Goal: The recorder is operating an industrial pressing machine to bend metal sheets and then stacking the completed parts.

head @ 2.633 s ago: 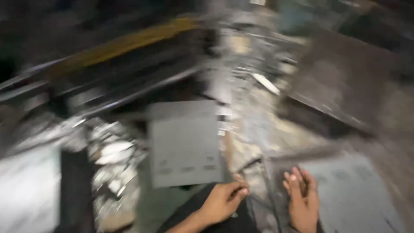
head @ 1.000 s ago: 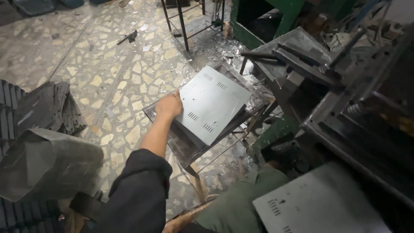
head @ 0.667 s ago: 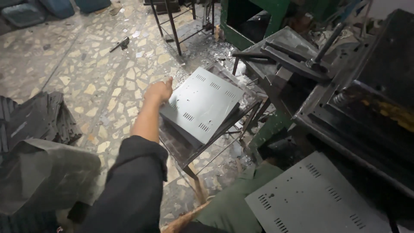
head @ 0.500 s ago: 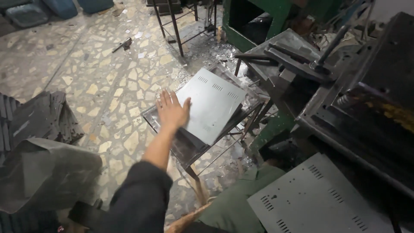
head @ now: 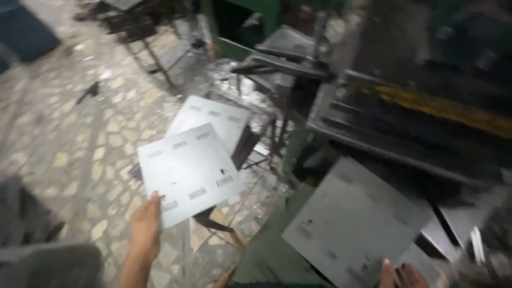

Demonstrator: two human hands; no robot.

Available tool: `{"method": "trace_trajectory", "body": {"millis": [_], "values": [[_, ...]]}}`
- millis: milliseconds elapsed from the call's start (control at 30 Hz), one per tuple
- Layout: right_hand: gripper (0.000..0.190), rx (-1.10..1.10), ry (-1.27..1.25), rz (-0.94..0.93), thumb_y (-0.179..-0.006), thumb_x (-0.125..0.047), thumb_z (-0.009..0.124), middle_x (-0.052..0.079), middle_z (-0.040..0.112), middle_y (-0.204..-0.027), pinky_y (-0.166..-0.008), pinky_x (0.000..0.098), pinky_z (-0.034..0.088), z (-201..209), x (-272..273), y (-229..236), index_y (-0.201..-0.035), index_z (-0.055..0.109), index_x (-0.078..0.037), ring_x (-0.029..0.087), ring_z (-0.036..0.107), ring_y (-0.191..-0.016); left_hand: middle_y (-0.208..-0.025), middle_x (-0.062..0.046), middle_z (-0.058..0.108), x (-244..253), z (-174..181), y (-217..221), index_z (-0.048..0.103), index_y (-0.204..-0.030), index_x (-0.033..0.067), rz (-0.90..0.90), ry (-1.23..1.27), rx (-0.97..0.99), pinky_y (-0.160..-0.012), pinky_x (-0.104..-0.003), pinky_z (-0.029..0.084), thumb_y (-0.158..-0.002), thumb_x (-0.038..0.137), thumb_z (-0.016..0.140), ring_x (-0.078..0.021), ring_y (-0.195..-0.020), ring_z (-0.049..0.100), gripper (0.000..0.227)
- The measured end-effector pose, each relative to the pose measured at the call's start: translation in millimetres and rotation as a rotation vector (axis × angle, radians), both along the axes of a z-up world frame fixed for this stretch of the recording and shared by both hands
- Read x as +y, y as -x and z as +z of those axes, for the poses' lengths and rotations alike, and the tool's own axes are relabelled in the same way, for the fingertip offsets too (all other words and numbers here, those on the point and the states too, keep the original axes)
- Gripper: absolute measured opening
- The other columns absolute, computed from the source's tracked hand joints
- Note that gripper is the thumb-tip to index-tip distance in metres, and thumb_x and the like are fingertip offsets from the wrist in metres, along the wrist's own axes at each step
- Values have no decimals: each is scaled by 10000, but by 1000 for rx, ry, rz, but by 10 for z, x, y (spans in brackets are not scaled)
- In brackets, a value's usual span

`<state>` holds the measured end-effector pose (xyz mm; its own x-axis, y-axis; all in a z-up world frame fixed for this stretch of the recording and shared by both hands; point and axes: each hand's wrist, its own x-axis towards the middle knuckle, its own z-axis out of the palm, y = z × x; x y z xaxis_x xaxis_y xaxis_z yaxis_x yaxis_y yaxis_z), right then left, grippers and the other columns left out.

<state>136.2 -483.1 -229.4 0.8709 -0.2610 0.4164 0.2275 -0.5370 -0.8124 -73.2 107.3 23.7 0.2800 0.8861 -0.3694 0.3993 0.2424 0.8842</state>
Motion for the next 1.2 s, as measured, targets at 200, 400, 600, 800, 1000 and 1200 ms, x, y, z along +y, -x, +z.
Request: {"method": "trace_trajectory", "body": {"millis": [200,400,600,800,1000,1200], "values": [[185,204,-148,82,-973,-116,652,207,724,-1018,-786,348,581,1015,625,770,-1072,664,40,251,705,-838,-950,-166,597,-44,-32,-137,675,-1059,-70,-194,113,-147,-731,-382,420,-1105,319,547,-233,-853,499,412],[518,680,-843,690,-849,-25,738,368,756,-1153,-906,524,746,1650,1440,1282,-1317,545,88,432,839,-1073,-930,-137,672,-950,429,-1096,733,-997,-55,-688,204,-150,-804,-392,458,-1001,336,548,-235,-877,570,433],[321,559,-896,45,-1023,-152,525,273,751,-877,-695,407,532,3549,2095,708,-1141,616,133,325,699,-756,-1308,-171,717,-1979,1341,-1965,637,-1358,-23,-781,451,-175,-979,-354,540,-901,384,578,-244,-1166,670,615],[212,483,-1043,138,-1005,-153,643,172,710,-785,-686,353,580,3636,1835,-644,-868,697,0,245,698,-699,-985,-201,644,-2221,1369,-2393,641,-1251,-125,-803,504,-411,-853,-418,620,-1009,310,609,-361,-941,745,499],[135,535,-1078,96,-964,-89,677,159,673,-855,-673,386,621,3309,1836,-1552,-1011,590,4,297,743,-779,-1104,-298,734,-2222,1310,-2818,615,-1262,-140,-742,465,-488,-883,-429,622,-1025,243,599,-355,-980,760,450],[146,500,-1199,66,-959,-58,680,185,641,-922,-761,554,662,3341,1795,-1494,-1069,620,16,400,741,-906,-1071,-335,724,-2293,1233,-2946,492,-1339,-211,-671,431,-515,-840,-394,635,-1038,179,577,-313,-923,767,500]]}}
